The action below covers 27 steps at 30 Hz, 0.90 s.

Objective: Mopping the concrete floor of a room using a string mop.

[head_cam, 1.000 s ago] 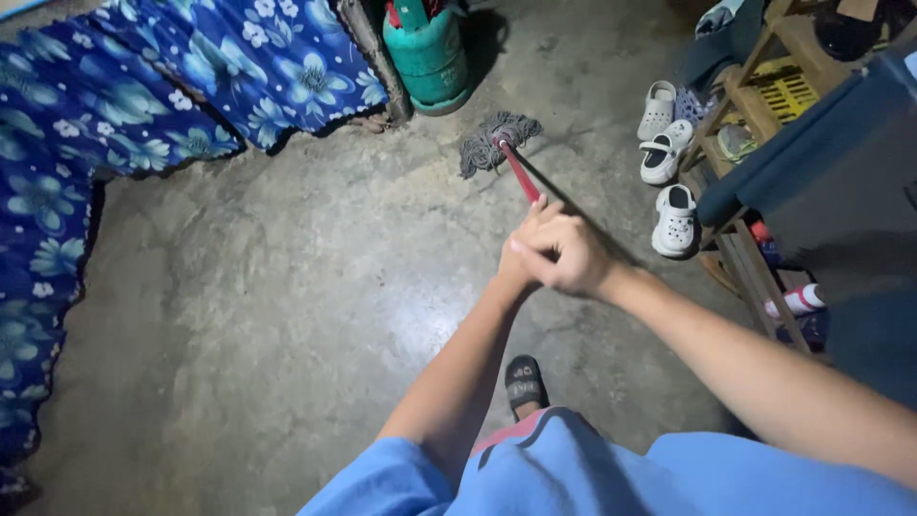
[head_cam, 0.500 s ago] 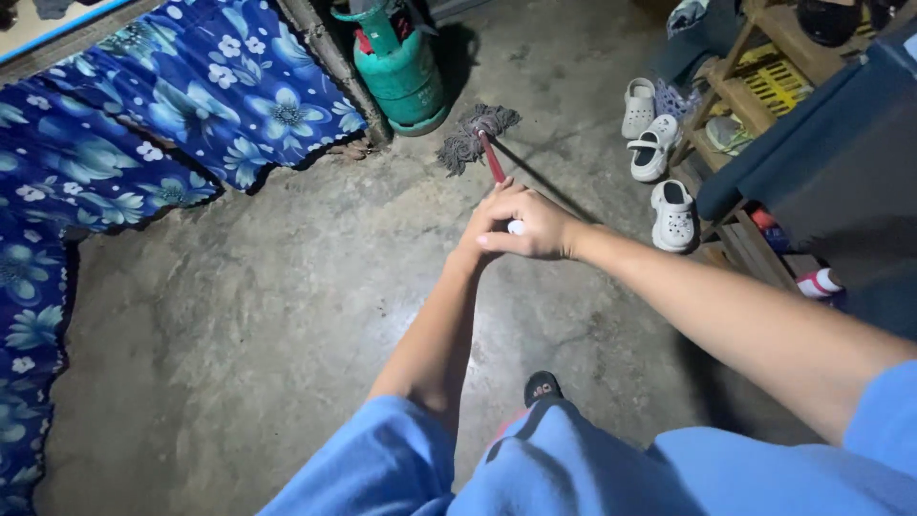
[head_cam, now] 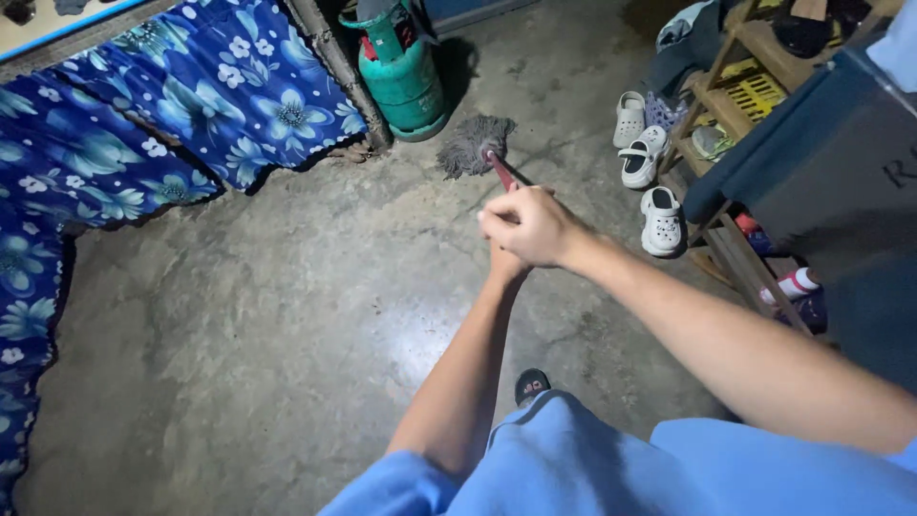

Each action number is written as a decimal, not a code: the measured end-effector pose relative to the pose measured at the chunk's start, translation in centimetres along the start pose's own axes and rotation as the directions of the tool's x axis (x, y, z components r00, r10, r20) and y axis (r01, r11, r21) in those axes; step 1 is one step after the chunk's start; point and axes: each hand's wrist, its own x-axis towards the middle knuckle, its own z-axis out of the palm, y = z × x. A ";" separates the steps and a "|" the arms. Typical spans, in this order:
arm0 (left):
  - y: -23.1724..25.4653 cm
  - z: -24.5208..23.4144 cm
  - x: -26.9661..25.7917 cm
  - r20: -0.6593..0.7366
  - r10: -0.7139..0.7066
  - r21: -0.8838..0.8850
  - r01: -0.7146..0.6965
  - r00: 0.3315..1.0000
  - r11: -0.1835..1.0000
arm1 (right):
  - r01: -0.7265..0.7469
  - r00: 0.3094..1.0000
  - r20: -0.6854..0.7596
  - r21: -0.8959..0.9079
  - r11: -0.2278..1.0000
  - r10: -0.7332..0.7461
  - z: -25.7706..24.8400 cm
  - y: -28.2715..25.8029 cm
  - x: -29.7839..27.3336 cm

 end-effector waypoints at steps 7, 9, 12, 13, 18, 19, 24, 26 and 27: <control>7.9 1.8 -5.5 0.177 0.205 0.205 -0.239 0.963 0.949 | 0.017 0.996 -0.090 0.120 0.993 -0.006 -1.3 -4.7 -6.4; 8.4 3.4 -6.9 0.158 0.080 0.365 -0.133 0.984 0.921 | 0.086 0.992 -0.091 0.000 0.996 -0.085 -3.3 -6.1 -8.8; 12.4 7.3 -9.8 0.225 0.039 0.276 -0.102 0.973 0.956 | -0.023 0.999 -0.046 -0.047 0.999 0.021 -6.3 -9.0 -13.7; 13.4 8.6 -11.4 0.233 0.030 0.279 -0.096 0.972 0.956 | -0.031 0.998 -0.051 -0.040 0.999 0.029 -6.9 -9.9 -15.4; 17.2 15.1 -16.8 0.220 0.116 0.193 -0.159 0.969 0.968 | -0.077 0.994 -0.078 -0.039 0.996 0.074 -9.8 -12.5 -23.2; 15.5 15.4 -17.7 0.224 0.110 0.189 -0.154 0.968 0.970 | -0.086 0.993 -0.080 -0.038 0.996 0.082 -9.2 -10.9 -24.6; 5.8 18.0 -19.9 0.413 0.019 0.218 -0.120 0.911 0.969 | 0.040 0.963 -0.268 0.278 0.960 0.038 -7.2 -4.0 -30.8; 3.6 18.5 -20.6 0.545 0.197 0.320 -0.420 0.815 0.849 | 0.119 0.946 -0.319 0.196 0.973 -0.052 -5.7 -0.6 -32.3; 2.8 18.9 -20.6 0.667 0.327 0.369 -0.678 0.669 0.636 | 0.201 0.927 -0.342 0.107 0.974 -0.153 -5.3 1.0 -32.7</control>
